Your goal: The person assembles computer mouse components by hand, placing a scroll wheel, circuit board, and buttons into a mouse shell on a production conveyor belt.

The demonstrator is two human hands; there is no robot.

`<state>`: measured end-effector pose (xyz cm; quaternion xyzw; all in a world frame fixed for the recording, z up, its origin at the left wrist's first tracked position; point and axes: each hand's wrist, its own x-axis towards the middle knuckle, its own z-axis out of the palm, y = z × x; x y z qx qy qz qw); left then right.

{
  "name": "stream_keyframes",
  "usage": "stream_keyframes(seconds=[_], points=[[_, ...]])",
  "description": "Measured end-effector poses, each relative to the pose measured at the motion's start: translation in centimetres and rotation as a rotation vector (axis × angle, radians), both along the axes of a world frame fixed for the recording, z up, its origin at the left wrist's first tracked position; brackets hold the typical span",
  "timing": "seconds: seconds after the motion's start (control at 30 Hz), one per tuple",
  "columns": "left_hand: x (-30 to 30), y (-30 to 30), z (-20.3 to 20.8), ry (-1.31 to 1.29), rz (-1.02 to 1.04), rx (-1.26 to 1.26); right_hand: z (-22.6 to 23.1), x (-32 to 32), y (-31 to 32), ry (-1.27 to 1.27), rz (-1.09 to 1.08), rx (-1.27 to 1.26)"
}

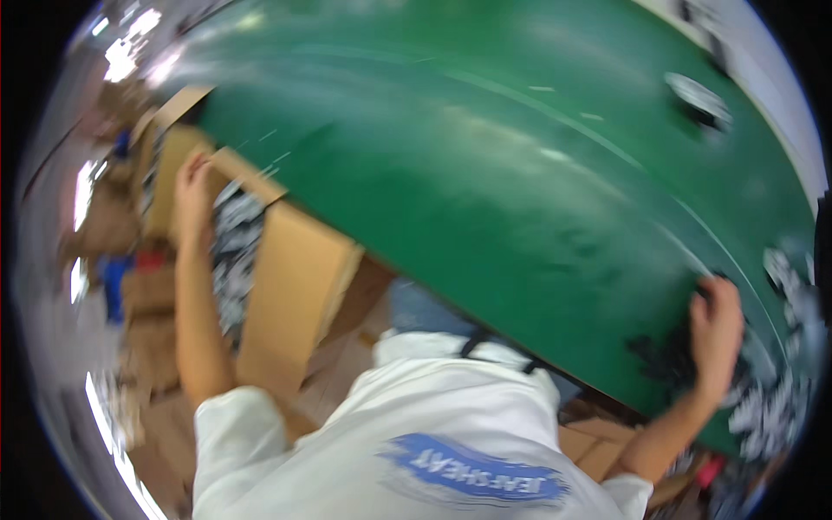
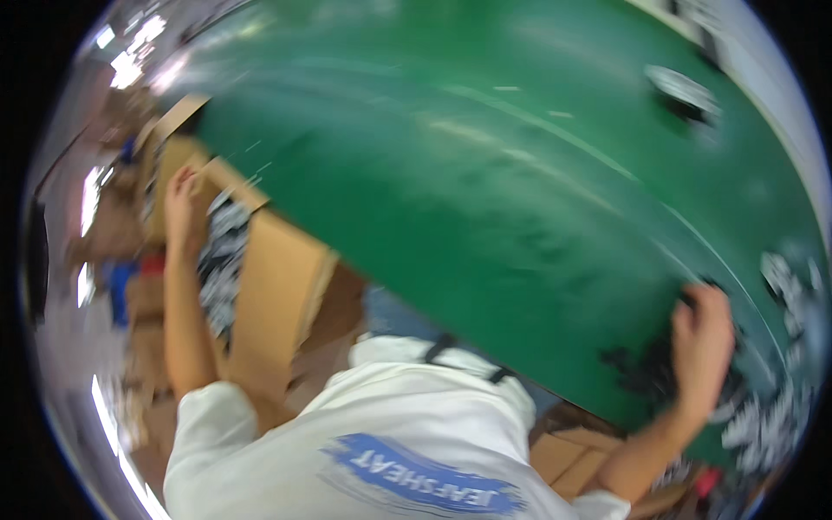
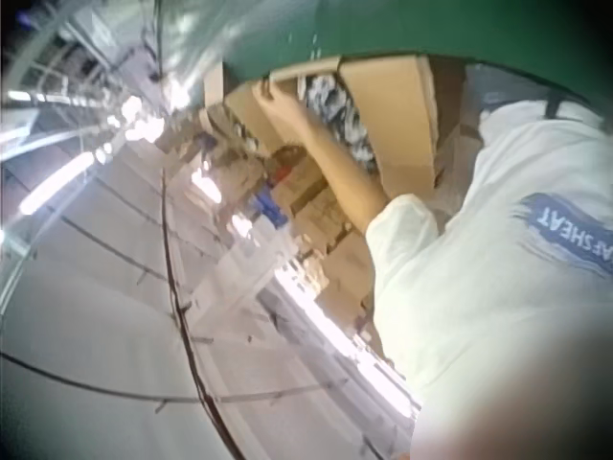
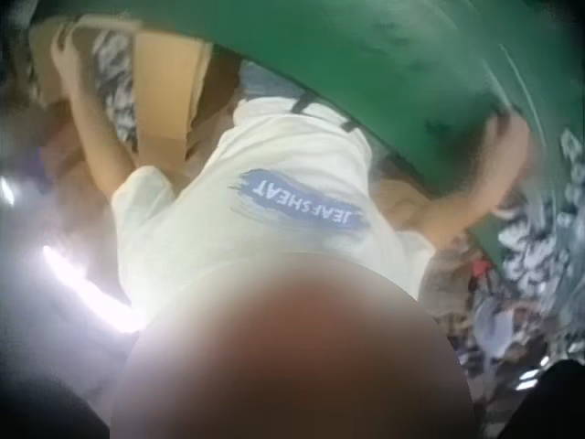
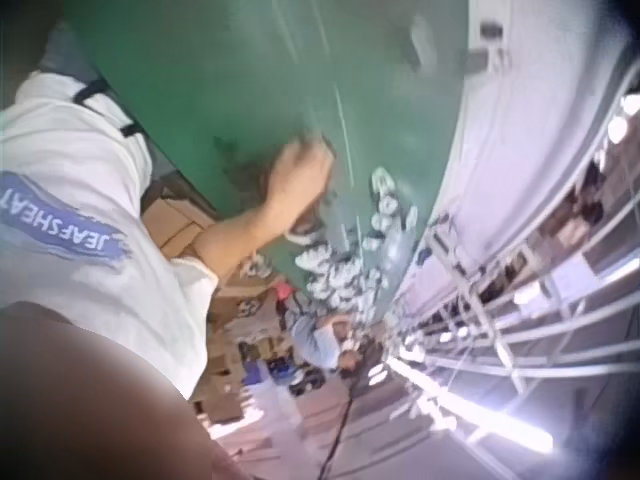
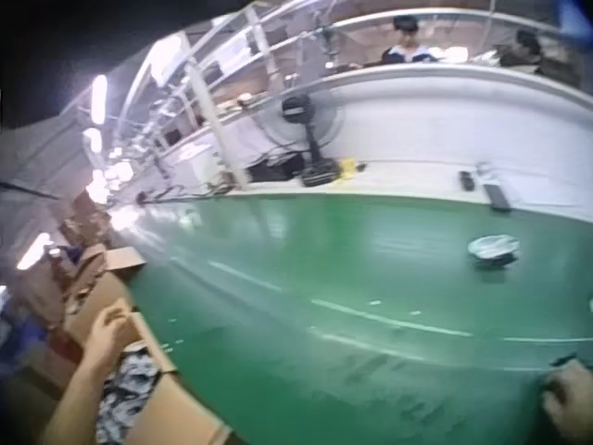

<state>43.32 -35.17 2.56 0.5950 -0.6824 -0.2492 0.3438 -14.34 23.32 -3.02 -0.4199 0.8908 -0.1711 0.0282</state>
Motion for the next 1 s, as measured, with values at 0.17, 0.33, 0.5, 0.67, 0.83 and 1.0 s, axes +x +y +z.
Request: stream_keyframes(seconds=[0.17, 0.33, 0.5, 0.67, 0.83, 1.0], points=[[-27.3, 4.9, -3.7, 0.099, -0.622, 0.074, 1.6, 1.9, -2.3, -0.044, -0.005, -0.229], [-53.8, 16.5, -8.0, 0.204, -1.303, 0.039, 2.2, 4.6, -2.2, -0.036, -0.060, -0.410], [-67.1, 22.7, -11.6, -0.018, -1.237, -0.657, 0.9, 5.9, -2.4, 0.030, 0.046, -0.378], [-66.5, 22.4, -9.1, -0.020, -1.445, -0.530, 0.7, 7.0, -1.6, -0.185, -0.152, -0.609], [-53.3, 22.3, -8.0, -0.038, -1.676, -0.956, 0.6, 6.1, -2.7, -0.305, -0.151, -0.706], [-51.1, 24.6, -8.8, 0.115, -1.247, -0.224, 0.9, 6.1, -5.2, -0.312, -0.094, -0.710]])
